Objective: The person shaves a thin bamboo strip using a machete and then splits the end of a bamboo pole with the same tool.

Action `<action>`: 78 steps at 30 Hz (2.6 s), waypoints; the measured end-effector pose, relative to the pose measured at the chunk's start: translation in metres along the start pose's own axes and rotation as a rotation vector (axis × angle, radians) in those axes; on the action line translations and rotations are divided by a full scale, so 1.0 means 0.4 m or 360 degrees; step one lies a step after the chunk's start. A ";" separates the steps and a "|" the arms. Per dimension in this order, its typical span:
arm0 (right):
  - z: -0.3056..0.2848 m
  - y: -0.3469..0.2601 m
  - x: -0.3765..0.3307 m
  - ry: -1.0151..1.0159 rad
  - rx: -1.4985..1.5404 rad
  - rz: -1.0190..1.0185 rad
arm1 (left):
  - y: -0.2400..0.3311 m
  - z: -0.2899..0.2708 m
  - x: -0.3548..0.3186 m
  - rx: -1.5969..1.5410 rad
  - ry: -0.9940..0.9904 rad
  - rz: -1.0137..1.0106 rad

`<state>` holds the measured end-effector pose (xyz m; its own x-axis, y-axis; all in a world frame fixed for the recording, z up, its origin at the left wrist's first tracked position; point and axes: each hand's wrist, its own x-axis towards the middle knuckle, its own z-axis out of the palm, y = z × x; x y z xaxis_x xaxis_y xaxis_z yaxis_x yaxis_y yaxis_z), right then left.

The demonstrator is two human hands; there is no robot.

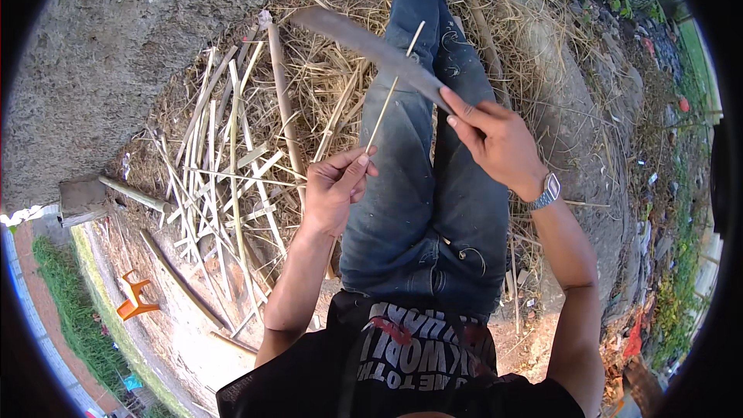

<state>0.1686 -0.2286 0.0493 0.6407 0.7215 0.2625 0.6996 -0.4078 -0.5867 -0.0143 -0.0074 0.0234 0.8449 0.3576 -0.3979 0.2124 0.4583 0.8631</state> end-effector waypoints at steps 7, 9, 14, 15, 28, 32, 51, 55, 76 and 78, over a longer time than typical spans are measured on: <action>0.008 -0.052 -0.046 -0.0365 -0.0237 -0.0311 | 0.009 0.016 0.008 -0.0010 -0.0005 0.0024; 0.008 -0.034 -0.042 -0.0298 -0.0301 -0.0306 | 0.012 0.009 0.003 0.0030 -0.0001 0.0024; -0.036 0.134 0.049 0.0220 0.0077 0.0289 | 0.019 -0.050 -0.037 0.0099 -0.0025 -0.0065; -0.047 0.163 0.062 0.0278 0.0153 0.0460 | 0.023 -0.058 -0.043 0.0088 -0.0037 -0.0051; -0.022 -0.205 0.053 0.0324 0.1432 0.0304 | 0.289 0.124 0.038 -0.0120 0.0448 0.1675; 0.019 -0.203 0.060 0.0434 0.1274 0.0244 | 0.143 0.234 0.041 -0.0140 0.0397 0.1315; -0.042 -0.072 -0.019 0.0257 0.0716 0.0288 | 0.236 -0.046 0.087 0.0001 0.0455 0.1399; -0.045 -0.072 -0.011 0.0268 0.0596 0.0258 | 0.226 -0.055 0.082 -0.0039 0.0531 0.1359; -0.066 -0.031 -0.030 0.0065 0.0617 0.0566 | 0.228 -0.072 0.056 -0.0105 0.0374 0.1297; -0.066 -0.025 -0.034 0.0037 0.0613 0.0589 | 0.225 -0.066 0.055 -0.0042 0.0310 0.1315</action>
<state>0.1614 -0.2491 0.0718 0.8325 0.5540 -0.0012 0.2614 -0.3948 -0.8808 0.0106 0.0632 0.0841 0.6235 0.7182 0.3089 -0.4495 0.0060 0.8933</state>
